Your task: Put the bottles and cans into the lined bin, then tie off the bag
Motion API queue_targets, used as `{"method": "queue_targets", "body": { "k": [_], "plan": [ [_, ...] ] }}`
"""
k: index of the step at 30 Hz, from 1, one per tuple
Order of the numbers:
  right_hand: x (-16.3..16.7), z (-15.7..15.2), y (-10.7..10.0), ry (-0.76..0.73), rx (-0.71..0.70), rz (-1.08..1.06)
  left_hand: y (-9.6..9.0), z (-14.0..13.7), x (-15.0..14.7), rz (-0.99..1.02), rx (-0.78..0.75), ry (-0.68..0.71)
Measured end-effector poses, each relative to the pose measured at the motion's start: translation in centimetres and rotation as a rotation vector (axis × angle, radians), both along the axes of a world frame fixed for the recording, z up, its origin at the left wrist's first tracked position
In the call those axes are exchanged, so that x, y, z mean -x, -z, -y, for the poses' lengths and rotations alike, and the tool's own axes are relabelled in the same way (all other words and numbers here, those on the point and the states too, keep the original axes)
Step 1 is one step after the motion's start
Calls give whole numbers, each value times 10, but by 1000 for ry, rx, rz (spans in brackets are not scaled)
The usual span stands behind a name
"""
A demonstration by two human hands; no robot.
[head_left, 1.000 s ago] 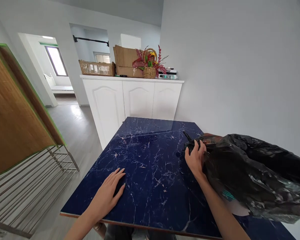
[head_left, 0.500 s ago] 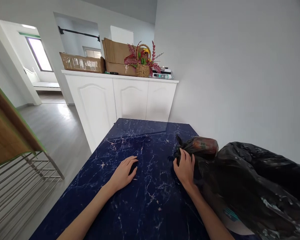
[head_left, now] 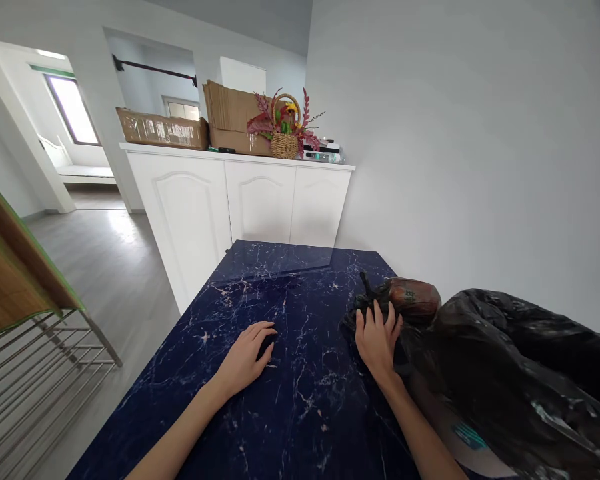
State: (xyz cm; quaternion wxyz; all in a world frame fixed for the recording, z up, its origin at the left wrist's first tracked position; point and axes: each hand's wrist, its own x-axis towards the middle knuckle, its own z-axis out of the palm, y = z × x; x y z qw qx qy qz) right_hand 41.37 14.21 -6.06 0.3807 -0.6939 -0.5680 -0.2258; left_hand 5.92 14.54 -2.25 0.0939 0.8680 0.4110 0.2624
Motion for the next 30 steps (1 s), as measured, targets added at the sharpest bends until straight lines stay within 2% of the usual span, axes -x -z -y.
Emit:
{"method": "queue_targets", "body": {
  "k": [5,10,14,16,19,21,26,30],
  "plan": [
    [13,3,0,-38,48,17,2,2,0,-8,-13,4],
    [52,11,-11,-223,98,51,0,5,-2,13,-42,9],
    [97,27,-21,-440,127,85,-3,9,-7,67,-75,-28],
    [113,37,-25,-597,122,68,-3,10,-9,115,-102,-69],
    [126,53,-32,-880,101,-7,0,11,-12,168,-134,-114],
    [129,62,-36,-999,103,-38,2,10,-12,197,-142,-127],
    [129,69,-42,-1074,94,-35,-2,12,-12,288,-124,-181],
    [126,68,-42,-1000,57,-63,-6,15,-14,362,-59,-206]
  ]
}}
